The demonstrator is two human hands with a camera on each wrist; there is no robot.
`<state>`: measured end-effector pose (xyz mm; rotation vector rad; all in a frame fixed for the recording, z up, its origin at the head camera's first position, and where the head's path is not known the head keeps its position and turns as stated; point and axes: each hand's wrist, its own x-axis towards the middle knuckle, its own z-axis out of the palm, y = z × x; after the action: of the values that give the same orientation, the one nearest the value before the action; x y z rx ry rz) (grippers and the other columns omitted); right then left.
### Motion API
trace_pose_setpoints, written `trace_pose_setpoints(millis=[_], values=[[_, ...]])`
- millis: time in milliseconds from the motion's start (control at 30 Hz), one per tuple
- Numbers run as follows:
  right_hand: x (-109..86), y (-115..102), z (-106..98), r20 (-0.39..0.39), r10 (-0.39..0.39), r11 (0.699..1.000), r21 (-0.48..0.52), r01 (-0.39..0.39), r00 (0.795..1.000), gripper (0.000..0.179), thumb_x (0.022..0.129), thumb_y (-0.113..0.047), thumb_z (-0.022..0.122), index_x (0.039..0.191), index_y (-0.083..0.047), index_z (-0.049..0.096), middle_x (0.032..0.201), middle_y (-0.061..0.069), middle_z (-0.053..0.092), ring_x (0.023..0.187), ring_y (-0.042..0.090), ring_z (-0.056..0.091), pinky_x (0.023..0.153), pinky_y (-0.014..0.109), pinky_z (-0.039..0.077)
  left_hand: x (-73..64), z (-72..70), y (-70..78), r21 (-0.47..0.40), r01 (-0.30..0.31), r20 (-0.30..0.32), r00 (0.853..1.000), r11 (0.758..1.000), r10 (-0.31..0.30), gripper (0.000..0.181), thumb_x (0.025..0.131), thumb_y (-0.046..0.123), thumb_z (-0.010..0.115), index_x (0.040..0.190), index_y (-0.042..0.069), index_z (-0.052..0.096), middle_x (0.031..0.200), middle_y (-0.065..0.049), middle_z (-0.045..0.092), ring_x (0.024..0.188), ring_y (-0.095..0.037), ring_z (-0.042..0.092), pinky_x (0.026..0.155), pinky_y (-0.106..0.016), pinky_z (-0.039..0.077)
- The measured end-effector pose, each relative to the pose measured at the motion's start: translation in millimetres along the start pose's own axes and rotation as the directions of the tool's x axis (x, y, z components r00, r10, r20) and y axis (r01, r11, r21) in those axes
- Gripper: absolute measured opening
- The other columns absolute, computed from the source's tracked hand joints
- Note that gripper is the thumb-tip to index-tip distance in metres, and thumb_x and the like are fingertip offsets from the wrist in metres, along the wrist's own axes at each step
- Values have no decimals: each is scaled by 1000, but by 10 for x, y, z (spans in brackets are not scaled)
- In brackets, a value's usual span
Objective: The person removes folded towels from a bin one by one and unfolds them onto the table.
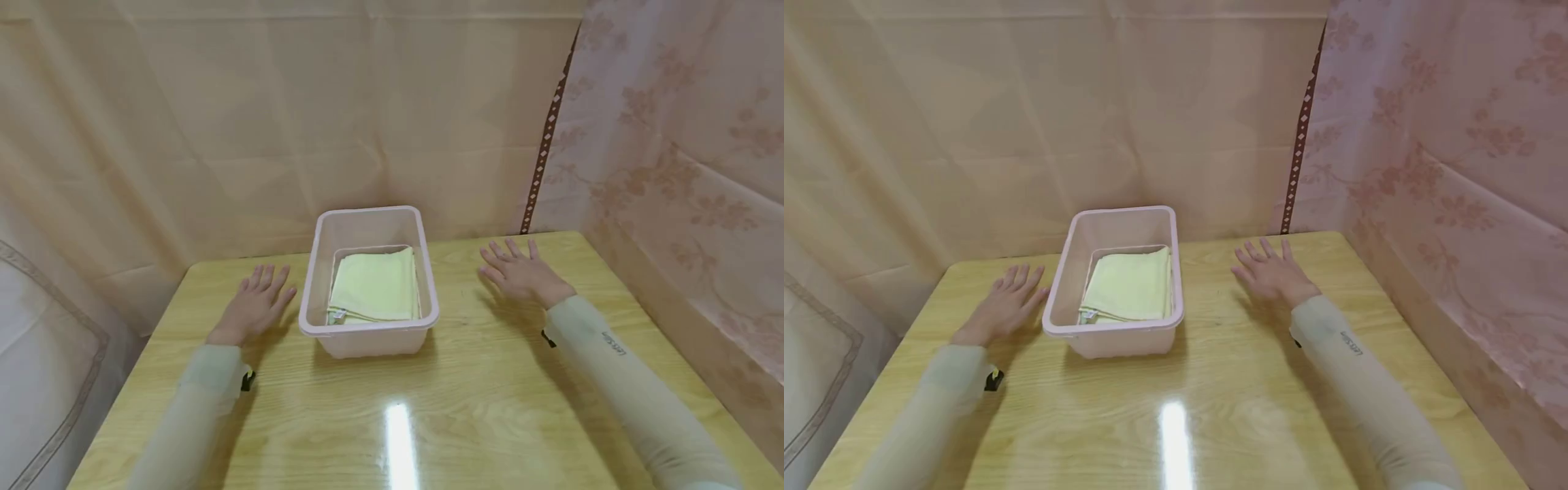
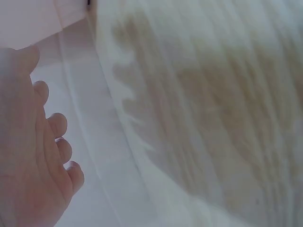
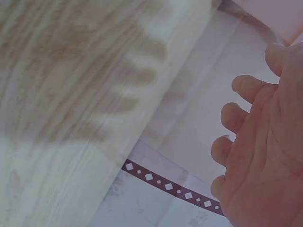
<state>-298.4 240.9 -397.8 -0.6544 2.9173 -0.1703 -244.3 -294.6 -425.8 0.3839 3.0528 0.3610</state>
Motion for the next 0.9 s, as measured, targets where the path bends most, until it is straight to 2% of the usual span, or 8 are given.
trace_pose_setpoints(millis=[200,300,467,600,733,800,900], values=[[40,-7,-90,21,-1,995,103,-1,1000,72,108,-59,15,162,-12,19,167,17,10,152,43,-6,107,66,-27,126,-64,86,3,-22,25,999,1000,22,70,109,54,21,163,11,9,165,-25,-1,152,-44,-8,119,-64,-1],[68,-37,-112,20,-15,991,132,13,1000,71,108,-58,16,162,-13,19,168,15,7,152,42,-8,107,65,-28,171,-145,111,6,-35,31,999,999,35,70,110,53,21,163,11,7,165,-26,-3,151,-45,-8,119,-65,-1],[105,-104,-163,7,-46,986,163,44,999,70,108,-57,15,162,-12,19,168,14,5,152,41,-10,107,65,-29,249,-337,134,1,-52,27,998,999,52,70,110,53,22,163,11,3,164,-26,-7,151,-43,-12,118,-65,-3],[128,-159,-250,12,-74,980,184,71,997,69,109,-55,15,163,-11,17,167,16,5,151,43,-10,107,67,-27,317,-520,162,5,-60,17,998,998,60,72,109,55,22,163,9,7,164,-29,-8,151,-44,-13,119,-65,-3],[148,-210,-344,37,-106,965,246,93,994,69,109,-54,16,163,-11,14,167,20,2,150,45,-12,108,68,-25,397,-715,257,3,-87,10,996,996,87,74,109,56,22,162,6,11,164,-29,-5,151,-44,-11,119,-65,0],[151,-238,-391,45,-122,954,281,105,991,69,109,-55,16,163,-11,14,167,20,2,150,45,-12,109,68,-23,450,-811,328,-21,-103,16,995,994,103,74,109,55,23,162,4,12,164,-29,-5,151,-45,-10,119,-64,0],[150,-276,-444,46,-147,927,356,122,988,70,109,-56,18,163,-13,14,168,17,4,152,43,-8,115,65,-14,542,-969,446,-147,-106,42,993,983,113,73,109,54,24,162,5,13,166,-27,-3,152,-44,-9,120,-62,-1]])
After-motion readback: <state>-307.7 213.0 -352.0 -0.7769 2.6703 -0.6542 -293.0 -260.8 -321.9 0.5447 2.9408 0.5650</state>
